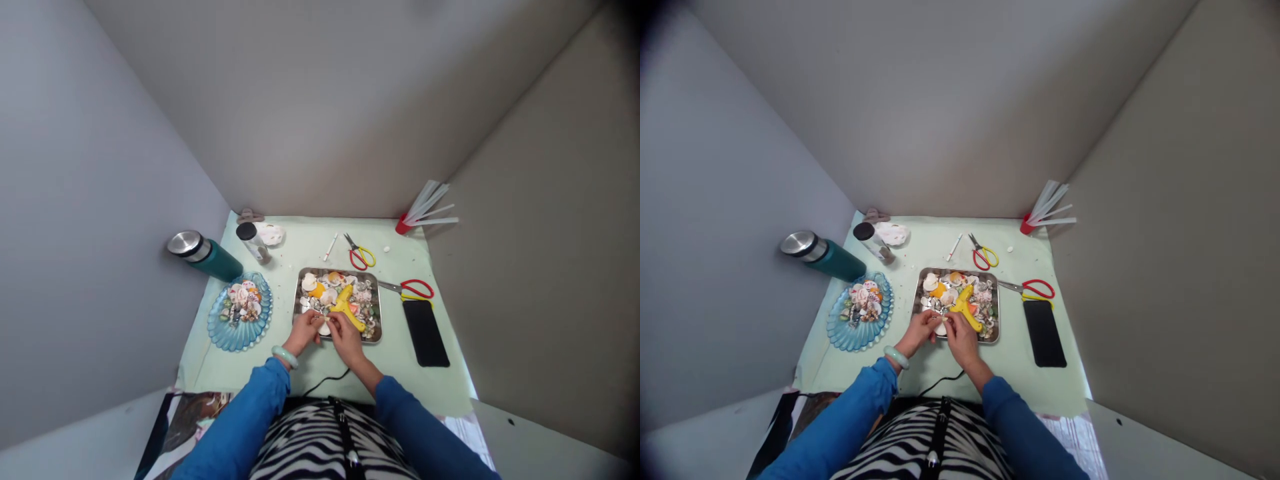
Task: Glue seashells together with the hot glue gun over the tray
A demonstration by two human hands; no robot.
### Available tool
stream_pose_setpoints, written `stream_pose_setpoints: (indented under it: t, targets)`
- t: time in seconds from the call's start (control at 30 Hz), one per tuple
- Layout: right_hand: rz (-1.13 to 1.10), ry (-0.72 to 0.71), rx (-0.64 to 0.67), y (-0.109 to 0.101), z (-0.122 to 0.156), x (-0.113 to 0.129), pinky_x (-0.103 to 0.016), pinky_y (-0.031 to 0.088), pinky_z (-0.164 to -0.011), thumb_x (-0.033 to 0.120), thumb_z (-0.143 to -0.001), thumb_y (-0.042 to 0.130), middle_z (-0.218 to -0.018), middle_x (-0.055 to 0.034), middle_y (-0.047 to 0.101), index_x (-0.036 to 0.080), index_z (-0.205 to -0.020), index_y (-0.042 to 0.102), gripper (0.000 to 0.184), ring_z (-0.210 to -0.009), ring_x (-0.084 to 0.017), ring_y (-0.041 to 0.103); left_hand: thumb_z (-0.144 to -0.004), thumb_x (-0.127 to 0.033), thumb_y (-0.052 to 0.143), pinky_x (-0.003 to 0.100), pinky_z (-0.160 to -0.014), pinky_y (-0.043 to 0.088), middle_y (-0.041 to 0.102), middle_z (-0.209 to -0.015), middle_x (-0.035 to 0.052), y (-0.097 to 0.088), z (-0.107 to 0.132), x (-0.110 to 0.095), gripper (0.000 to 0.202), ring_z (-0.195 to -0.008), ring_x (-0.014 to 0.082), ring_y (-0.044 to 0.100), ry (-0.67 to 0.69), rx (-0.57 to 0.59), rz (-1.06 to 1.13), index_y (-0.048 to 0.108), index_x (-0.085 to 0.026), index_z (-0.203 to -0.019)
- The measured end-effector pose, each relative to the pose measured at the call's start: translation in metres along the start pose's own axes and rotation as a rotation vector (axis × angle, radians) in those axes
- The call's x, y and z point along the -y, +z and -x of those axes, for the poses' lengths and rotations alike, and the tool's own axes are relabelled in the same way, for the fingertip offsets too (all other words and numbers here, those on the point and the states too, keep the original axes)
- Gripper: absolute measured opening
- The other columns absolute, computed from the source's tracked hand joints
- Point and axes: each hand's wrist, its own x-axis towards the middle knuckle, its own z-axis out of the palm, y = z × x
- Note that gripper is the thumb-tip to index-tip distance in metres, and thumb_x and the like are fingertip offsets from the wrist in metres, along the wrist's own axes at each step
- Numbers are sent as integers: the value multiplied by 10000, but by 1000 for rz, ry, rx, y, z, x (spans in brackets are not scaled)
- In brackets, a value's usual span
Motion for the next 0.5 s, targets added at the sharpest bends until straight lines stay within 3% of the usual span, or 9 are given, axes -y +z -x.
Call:
stream_pose_setpoints:
  t: [0.27, 0.5]
  targets:
    - [5, -29, 19, -2, 0, 1, -295, 491, -754, 266, -919, 450, -879, -54, 640, 200, -961, 629, 195, -835, -179, 610, -713, -482, 645, 192, -363, 279, 482, -397, -77, 0, -3, 0, 343, -307, 82, 426, -16, 10, -4, 557, -153, -759]
    - [5, -21, 32, 0, 3, -3, -309, 487, -760, 259, -919, 448, -900, -60, 637, 190, -987, 603, 183, -840, -186, 604, -679, -524, 665, 197, -405, 347, 481, -358, -80, -1, 0, -4, 417, -326, 93, 449, -21, 67, 13, 538, -150, -814]
